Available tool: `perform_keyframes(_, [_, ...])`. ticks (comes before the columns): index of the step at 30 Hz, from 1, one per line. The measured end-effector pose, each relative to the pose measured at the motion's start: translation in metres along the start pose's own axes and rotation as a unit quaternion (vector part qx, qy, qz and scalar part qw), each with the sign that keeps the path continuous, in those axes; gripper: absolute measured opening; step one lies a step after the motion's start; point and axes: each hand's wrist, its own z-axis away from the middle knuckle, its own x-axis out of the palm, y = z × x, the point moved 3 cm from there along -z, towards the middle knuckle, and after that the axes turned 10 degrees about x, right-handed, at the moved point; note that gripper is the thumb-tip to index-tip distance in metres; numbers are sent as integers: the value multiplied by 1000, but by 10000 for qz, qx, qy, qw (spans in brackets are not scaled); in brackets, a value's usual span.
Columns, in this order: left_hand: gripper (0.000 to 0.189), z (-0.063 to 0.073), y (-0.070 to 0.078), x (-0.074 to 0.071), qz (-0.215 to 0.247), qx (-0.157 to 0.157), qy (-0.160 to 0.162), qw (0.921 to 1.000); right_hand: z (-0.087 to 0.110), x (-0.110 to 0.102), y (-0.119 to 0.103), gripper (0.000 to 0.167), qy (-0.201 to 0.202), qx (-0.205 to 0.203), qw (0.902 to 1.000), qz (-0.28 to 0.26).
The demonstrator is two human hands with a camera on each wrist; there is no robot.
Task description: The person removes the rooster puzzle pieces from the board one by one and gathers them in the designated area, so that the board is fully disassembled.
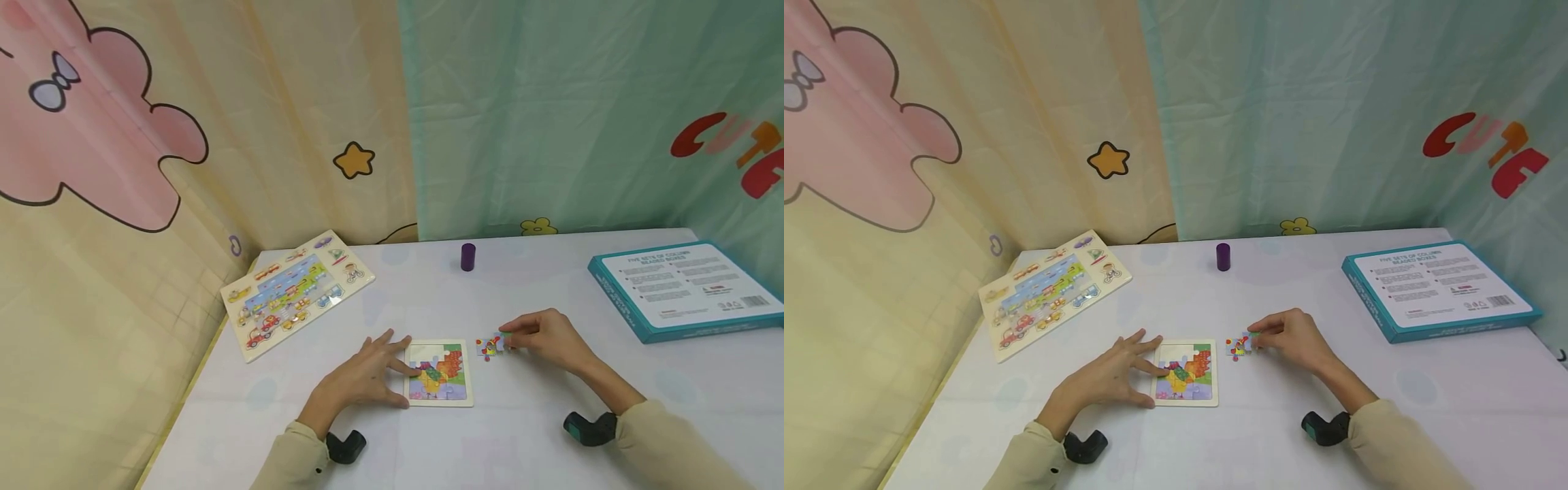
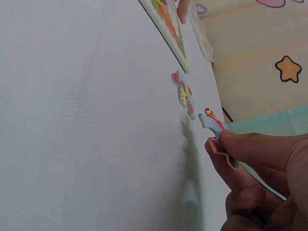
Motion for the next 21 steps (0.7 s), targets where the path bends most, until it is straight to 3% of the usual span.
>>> perform_keyframes(9, [51,-1,0,1,-19,10,-12,10000,6,-4,11,20,92,125,9998,97])
perform_keyframes(21, [51,0,0,1,-85,68,22,9999,6,4,5,14,721,122,9922,1006])
